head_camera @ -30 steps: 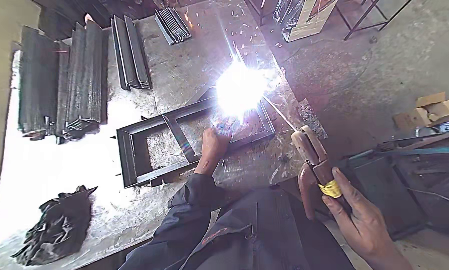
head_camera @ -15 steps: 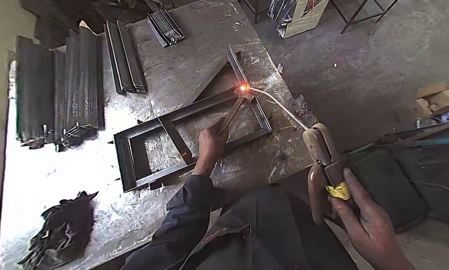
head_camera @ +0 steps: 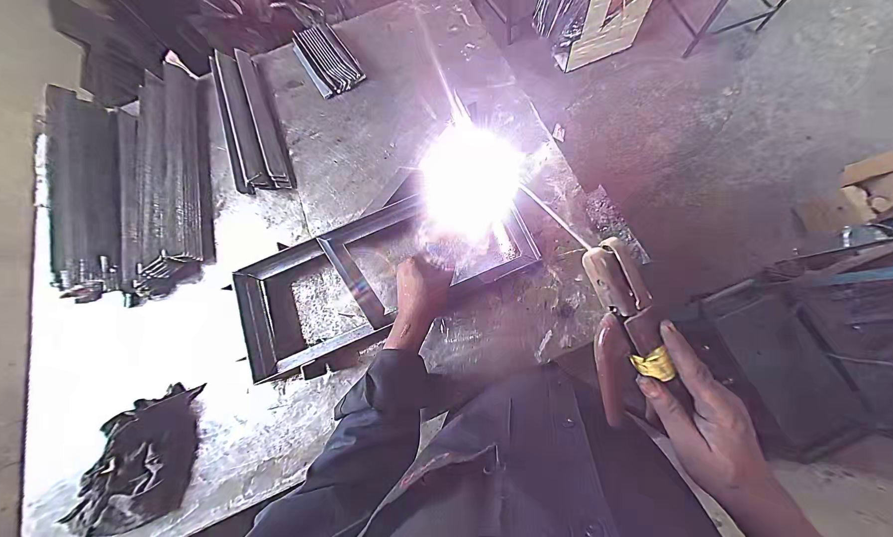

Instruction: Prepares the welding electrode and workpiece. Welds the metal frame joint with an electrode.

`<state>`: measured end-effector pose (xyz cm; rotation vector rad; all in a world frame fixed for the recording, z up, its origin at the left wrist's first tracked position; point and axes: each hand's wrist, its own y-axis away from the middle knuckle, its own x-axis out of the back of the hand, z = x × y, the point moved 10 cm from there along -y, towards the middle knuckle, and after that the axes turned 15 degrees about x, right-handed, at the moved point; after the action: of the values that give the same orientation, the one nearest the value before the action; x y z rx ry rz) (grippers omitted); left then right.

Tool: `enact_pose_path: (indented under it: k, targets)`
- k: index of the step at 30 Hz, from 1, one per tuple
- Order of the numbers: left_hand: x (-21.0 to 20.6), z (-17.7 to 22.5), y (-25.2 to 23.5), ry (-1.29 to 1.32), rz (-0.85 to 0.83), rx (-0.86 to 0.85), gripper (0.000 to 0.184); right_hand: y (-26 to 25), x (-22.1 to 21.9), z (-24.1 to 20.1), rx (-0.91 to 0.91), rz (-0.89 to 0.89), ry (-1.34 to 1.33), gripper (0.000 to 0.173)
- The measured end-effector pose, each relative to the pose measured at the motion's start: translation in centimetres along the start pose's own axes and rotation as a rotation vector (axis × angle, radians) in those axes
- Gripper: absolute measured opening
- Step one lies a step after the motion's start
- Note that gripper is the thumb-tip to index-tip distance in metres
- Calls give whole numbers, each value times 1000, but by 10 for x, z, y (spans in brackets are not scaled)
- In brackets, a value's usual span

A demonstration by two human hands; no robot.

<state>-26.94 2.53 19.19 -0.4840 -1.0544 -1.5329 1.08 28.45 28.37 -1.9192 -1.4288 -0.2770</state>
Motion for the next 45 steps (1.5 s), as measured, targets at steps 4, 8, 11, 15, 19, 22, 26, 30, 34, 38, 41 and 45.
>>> enact_pose_path:
  k: [4,8,11,15,19,22,26,30,34,38,41,45]
  targets:
    - [-1,-6,-2,13,2,30,27,1,-1,1,-7,-11,-17,59]
    - [-7,-19,-9,35,-1,88,31,1,-3,-2,15,-10,-11,58]
    - [-6,-17,-7,83,7,41,29,2,-5,2,-1,3,-48,58]
    - [-1,-7,-5,39,19,13,29,0,-6,1,12,0,-41,58]
    - [-2,-7,-4,37,10,20,31,0,-5,-2,30,1,-9,59]
    - [0,-4,-2,51,6,8,27,0,-6,0,10,8,-18,59]
    - [-1,-5,-4,34,16,-8,33,0,-7,2,1,-2,-18,59]
    - [0,-3,-2,-1,18,11,32,4,0,-3,-3,9,8,57]
    - [2,4,2,12,23,-75,36,12,8,-7,-1,16,-35,59]
    - [1,3,0,22,17,-75,36,9,6,-4,-12,16,-44,59]
    - [0,2,0,22,12,-59,37,7,1,-2,-16,4,-44,60]
    - [0,1,-1,21,12,-57,37,3,-4,-2,-9,-1,-54,59]
